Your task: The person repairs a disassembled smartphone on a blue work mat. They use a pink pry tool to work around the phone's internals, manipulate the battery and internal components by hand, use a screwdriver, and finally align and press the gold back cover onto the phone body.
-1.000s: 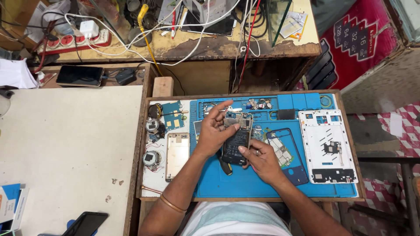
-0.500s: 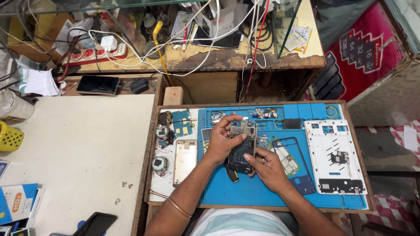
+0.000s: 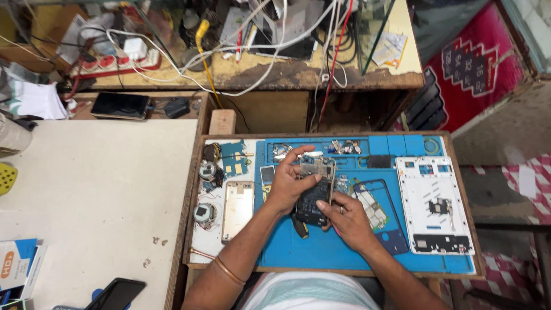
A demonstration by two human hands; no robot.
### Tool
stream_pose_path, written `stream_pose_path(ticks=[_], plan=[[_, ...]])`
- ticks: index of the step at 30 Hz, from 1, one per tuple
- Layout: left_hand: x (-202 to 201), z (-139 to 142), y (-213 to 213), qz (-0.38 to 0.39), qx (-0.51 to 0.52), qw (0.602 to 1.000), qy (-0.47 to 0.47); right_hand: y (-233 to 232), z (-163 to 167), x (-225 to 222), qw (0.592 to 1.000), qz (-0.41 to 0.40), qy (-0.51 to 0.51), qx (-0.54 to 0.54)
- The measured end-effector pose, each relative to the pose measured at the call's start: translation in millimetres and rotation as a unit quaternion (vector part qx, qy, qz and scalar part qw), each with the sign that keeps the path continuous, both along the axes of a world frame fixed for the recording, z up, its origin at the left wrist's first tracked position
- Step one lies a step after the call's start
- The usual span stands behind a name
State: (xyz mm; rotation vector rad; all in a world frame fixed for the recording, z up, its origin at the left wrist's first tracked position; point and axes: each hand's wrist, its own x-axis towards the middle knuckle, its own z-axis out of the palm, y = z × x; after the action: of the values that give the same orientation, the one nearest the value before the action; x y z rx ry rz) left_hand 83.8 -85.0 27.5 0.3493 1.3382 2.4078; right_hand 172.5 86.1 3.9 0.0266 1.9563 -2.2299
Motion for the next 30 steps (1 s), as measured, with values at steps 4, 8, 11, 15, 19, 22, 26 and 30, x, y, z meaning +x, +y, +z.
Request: stream_pose_path(ticks=[4,8,11,15,19,22,26,30], plan=[[-1.9,-1.7,-0.1,0.01,-0.005,1.0,0.004,-2.1,1.2,-1.8,1.0,0.001,0.007,-0.005],[0.5,-3.3,-3.1,0.007,0.008,1.0,0.014,-4.3,-0.3,-0.9,1.0,0.001,0.011,-0.004],[0.6,-1.9,-6.6,0.013,0.01,1.0,0.014,-7.6,-2.4,-2.0,1.0,0.003,0.008,-0.017],[2.1,4.1,-8.5,0.015,0.005,1.0,0.016,-8.4,-4.6,-0.5,1.0,-0.005,-0.002,-0.019],[2.1,9.8,-10.4,0.011,-0.018,1.0,0.02,-6.6,-5.7,-0.3,1.0,-0.009,0.004,-0.026],[-1.7,9.3,-15.5,0.002,-0.038,0.999,0.02,-6.7,-4.6,0.5,0.999,-0.027,-0.001,-0.029],[-9.3,2.7,-19.0,-0.031,-0.063,0.997,0.028,-7.1,0.3,-0.7,0.997,-0.062,0.004,-0.048],[-8.0,-4.4,-14.8,-0.032,-0.055,0.997,0.046,-7.5,4.2,-1.3,0.995,-0.085,0.005,-0.044]])
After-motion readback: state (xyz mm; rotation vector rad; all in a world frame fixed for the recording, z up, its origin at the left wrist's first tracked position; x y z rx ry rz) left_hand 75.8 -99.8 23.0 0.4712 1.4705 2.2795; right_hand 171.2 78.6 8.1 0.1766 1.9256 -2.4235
